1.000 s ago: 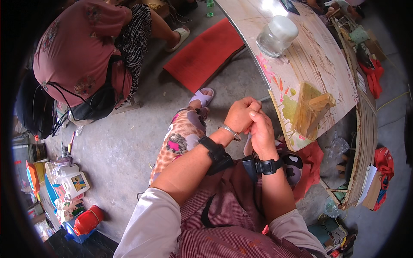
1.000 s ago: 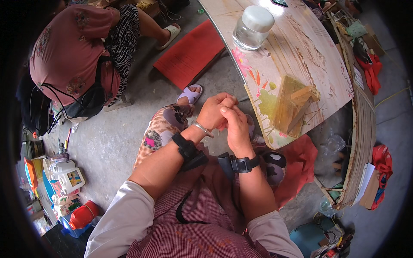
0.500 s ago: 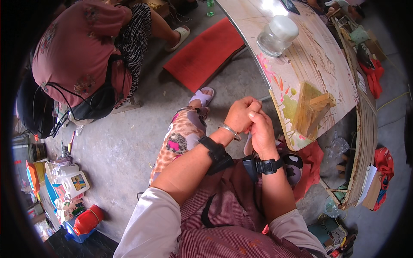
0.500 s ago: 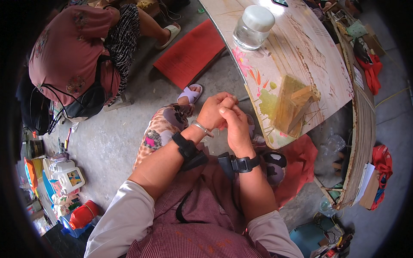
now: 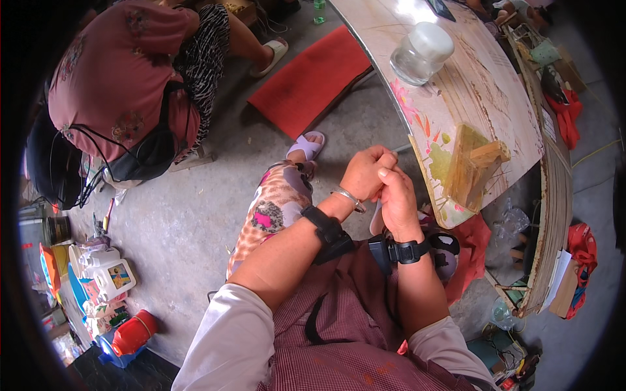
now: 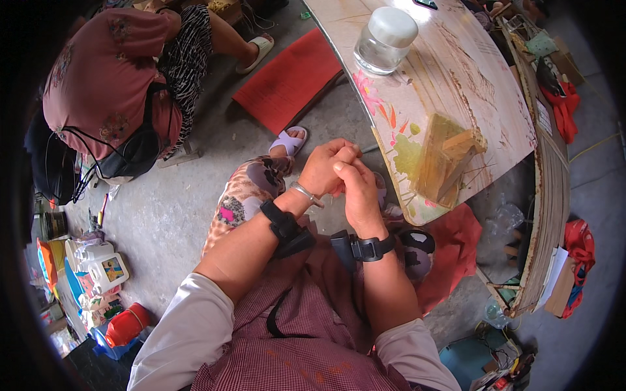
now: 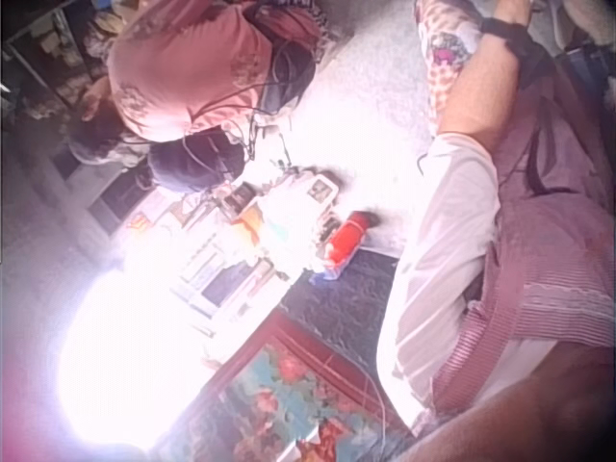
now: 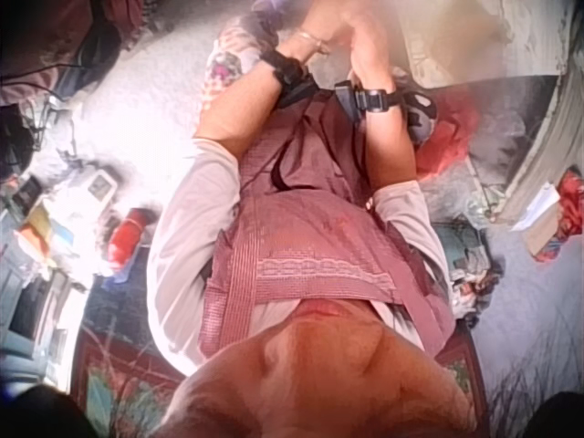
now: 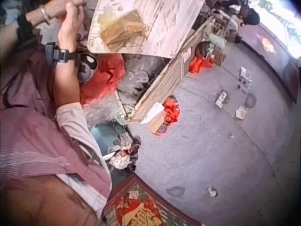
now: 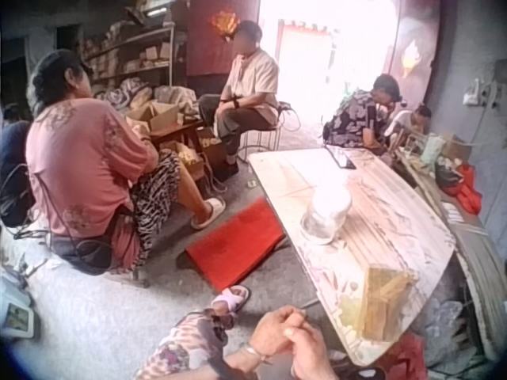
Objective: Assembling and wrapping small items in a shared workshop environment.
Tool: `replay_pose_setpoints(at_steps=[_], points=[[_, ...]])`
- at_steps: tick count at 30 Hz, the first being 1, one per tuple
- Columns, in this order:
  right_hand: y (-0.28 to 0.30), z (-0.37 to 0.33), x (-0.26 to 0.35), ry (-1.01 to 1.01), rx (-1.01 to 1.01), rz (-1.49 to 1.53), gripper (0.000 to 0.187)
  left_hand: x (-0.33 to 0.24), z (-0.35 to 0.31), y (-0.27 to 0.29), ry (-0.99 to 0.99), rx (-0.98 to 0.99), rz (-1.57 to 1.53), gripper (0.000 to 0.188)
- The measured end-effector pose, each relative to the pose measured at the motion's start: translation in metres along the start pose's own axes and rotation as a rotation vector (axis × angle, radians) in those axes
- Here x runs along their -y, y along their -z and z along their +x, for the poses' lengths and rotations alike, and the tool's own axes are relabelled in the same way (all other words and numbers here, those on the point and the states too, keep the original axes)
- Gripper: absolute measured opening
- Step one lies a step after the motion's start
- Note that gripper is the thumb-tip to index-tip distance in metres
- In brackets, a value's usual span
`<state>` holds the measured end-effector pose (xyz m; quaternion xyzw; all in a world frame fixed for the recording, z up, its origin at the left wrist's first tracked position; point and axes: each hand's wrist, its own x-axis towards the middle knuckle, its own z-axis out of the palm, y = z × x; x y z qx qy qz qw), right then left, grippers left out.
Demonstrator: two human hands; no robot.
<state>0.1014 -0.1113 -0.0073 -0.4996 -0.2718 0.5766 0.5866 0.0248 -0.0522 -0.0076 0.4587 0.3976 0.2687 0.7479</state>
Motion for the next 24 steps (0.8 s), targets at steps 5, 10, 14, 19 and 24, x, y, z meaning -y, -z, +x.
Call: replay_pose_setpoints(at_steps=[5, 10, 14, 19, 24], points=[[-0.002, -0.0009, 0.0026, -0.015, -0.013, 0.032, 0.015, -0.0007, -0.0001, -0.0002, 0.025, -0.011, 0.007, 0.029], [0.0026, 0.0003, -0.0029, 0.022, 0.032, -0.019, 0.013, 0.0019, -0.0004, 0.0015, -0.024, 0.008, 0.007, 0.029], [0.0004, 0.0002, -0.0028, 0.021, 0.026, -0.01, 0.013, 0.0016, 0.0, 0.0017, -0.007, 0.012, 0.007, 0.029], [-0.0007, 0.0004, -0.0023, 0.005, -0.006, -0.006, 0.016, 0.0003, 0.0003, -0.0002, 0.005, -0.014, -0.007, 0.027], [-0.0003, 0.0006, -0.0009, -0.001, -0.005, 0.006, 0.019, -0.0003, 0.0004, -0.0011, 0.014, -0.034, -0.038, 0.024]])
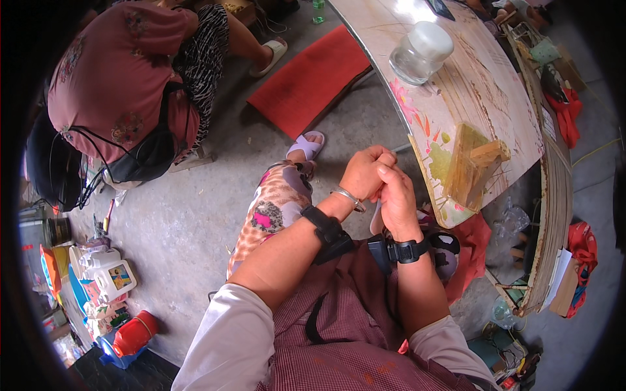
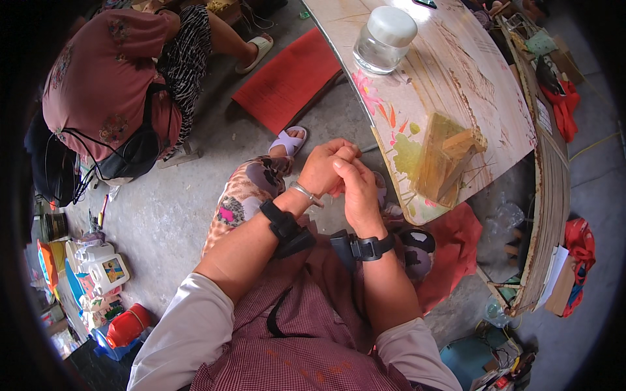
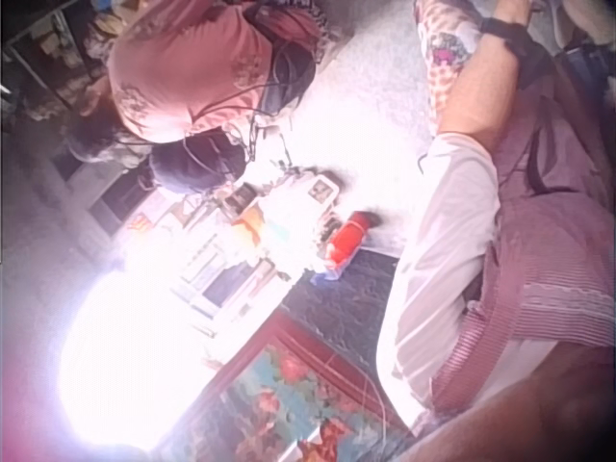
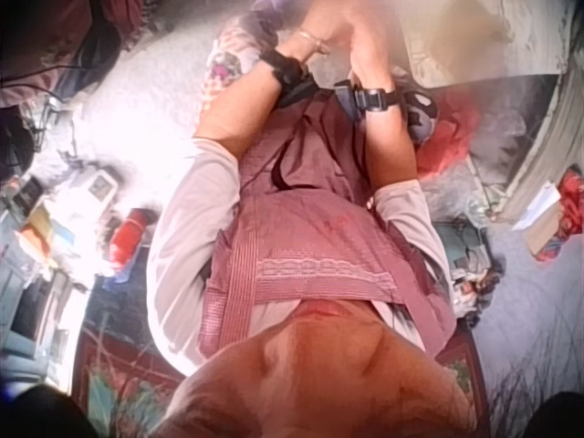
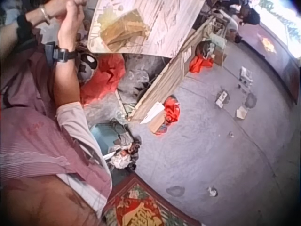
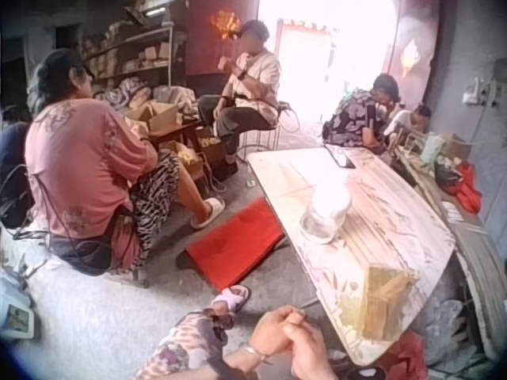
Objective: Assembling and wrapping small items in a shared workshop environment.
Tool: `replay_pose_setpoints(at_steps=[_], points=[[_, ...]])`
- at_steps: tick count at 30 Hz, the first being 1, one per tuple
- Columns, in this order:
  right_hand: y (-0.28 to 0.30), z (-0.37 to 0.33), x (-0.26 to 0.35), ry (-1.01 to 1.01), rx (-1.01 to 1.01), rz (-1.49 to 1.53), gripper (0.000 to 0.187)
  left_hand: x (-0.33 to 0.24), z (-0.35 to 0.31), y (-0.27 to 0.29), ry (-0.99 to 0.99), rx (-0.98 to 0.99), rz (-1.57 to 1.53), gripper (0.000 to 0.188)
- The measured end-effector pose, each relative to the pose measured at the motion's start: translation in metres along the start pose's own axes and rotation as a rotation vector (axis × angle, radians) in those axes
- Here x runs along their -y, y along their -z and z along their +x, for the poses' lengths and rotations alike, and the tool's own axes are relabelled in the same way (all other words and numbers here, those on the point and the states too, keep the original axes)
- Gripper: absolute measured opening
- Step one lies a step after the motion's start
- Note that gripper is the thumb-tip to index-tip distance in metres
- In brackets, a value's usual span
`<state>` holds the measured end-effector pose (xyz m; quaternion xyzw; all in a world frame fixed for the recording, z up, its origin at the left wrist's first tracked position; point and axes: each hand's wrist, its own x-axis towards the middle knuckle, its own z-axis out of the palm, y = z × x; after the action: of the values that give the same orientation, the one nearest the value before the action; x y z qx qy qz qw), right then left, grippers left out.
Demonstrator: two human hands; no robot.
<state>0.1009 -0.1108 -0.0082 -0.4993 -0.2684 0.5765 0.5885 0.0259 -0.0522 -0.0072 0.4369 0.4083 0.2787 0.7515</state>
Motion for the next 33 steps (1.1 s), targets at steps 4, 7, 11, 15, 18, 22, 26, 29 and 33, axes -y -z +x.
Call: replay_pose_setpoints(at_steps=[4, 7, 11, 15, 18, 22, 26, 29, 33], points=[[-0.0002, -0.0001, 0.0004, 0.0, 0.011, -0.029, 0.025, 0.0005, 0.0005, 0.0007, 0.007, -0.001, -0.018, 0.024], [0.0028, 0.0004, -0.0015, 0.0, 0.04, -0.044, 0.024, 0.0026, 0.0004, 0.001, -0.011, 0.004, -0.006, 0.025], [0.0024, -0.0006, -0.0014, 0.011, 0.039, -0.054, 0.023, 0.0029, -0.001, 0.0012, -0.05, 0.012, 0.033, 0.027], [0.0, -0.0005, -0.0009, -0.003, -0.008, -0.013, 0.018, -0.0002, -0.0011, 0.0003, -0.014, 0.006, 0.02, 0.026], [-0.0004, -0.0004, -0.0002, -0.004, -0.004, -0.002, 0.02, 0.0027, 0.0014, 0.0012, -0.003, 0.011, -0.013, 0.025], [-0.0012, -0.0006, 0.0017, -0.003, 0.007, 0.023, 0.02, 0.0028, 0.0013, 0.0012, -0.012, 0.003, -0.02, 0.025], [0.0015, -0.0002, -0.0007, 0.005, 0.021, 0.008, 0.018, 0.0012, -0.0006, 0.0009, -0.037, 0.001, 0.014, 0.026], [0.0024, -0.0001, -0.0016, 0.018, 0.039, 0.003, 0.015, 0.0042, 0.001, 0.0007, -0.044, 0.003, 0.016, 0.027], [-0.0002, -0.0009, -0.0009, 0.014, 0.013, -0.008, 0.016, 0.0028, 0.0, 0.0009, -0.043, 0.005, 0.026, 0.027]])
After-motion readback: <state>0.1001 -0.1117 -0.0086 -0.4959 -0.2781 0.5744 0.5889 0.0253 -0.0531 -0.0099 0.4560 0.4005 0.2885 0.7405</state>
